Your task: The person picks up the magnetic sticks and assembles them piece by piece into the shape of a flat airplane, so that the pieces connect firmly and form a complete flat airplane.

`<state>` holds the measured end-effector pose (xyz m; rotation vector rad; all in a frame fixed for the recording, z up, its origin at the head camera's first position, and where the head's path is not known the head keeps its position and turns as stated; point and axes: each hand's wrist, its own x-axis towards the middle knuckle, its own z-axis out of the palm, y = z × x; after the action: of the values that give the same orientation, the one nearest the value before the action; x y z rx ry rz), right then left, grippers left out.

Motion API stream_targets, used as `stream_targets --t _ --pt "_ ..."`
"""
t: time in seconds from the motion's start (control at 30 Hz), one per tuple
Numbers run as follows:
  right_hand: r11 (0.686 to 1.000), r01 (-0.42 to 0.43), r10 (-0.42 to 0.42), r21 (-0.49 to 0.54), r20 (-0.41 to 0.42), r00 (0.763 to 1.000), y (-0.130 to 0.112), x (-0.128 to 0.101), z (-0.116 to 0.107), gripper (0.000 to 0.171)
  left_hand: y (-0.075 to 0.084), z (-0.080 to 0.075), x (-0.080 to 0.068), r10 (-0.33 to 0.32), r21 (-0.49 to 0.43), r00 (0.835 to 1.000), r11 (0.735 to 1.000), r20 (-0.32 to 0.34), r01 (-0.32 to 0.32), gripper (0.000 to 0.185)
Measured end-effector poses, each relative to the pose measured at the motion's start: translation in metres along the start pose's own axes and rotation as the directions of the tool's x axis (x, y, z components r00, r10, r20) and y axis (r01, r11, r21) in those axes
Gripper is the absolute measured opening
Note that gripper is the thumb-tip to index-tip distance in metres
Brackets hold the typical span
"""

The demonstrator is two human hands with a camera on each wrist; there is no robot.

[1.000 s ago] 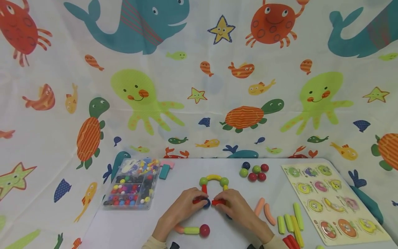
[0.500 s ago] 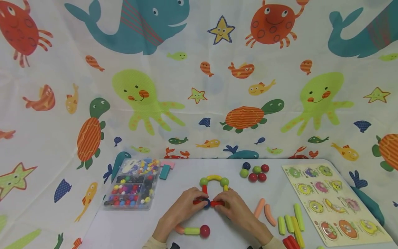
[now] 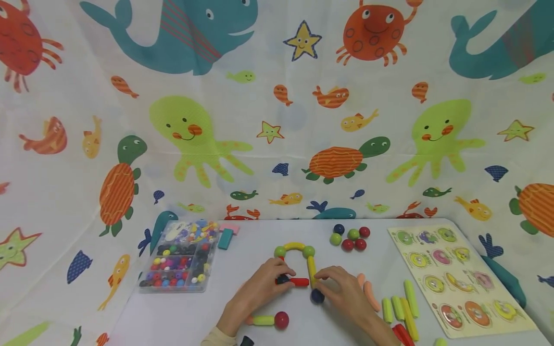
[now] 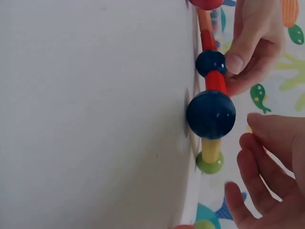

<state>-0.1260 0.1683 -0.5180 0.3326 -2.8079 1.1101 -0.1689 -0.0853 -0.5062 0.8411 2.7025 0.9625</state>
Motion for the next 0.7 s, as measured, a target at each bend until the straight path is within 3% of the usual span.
stream_targets --t 0.3,0.7 --pt "0.998 -0.008 -0.004 0.064 0.186 0.983 0.009 -0.012 0.0 0.034 0.003 0.005 0.004 0.002 0.103 1.0 0.995 -0.004 -0.001 0.027" --pt "0.997 -0.066 0.061 0.033 0.134 0.989 0.009 -0.003 0.0 0.032 0.006 0.005 0.006 0.003 0.104 1.0 0.995 -0.006 -0.002 0.021"
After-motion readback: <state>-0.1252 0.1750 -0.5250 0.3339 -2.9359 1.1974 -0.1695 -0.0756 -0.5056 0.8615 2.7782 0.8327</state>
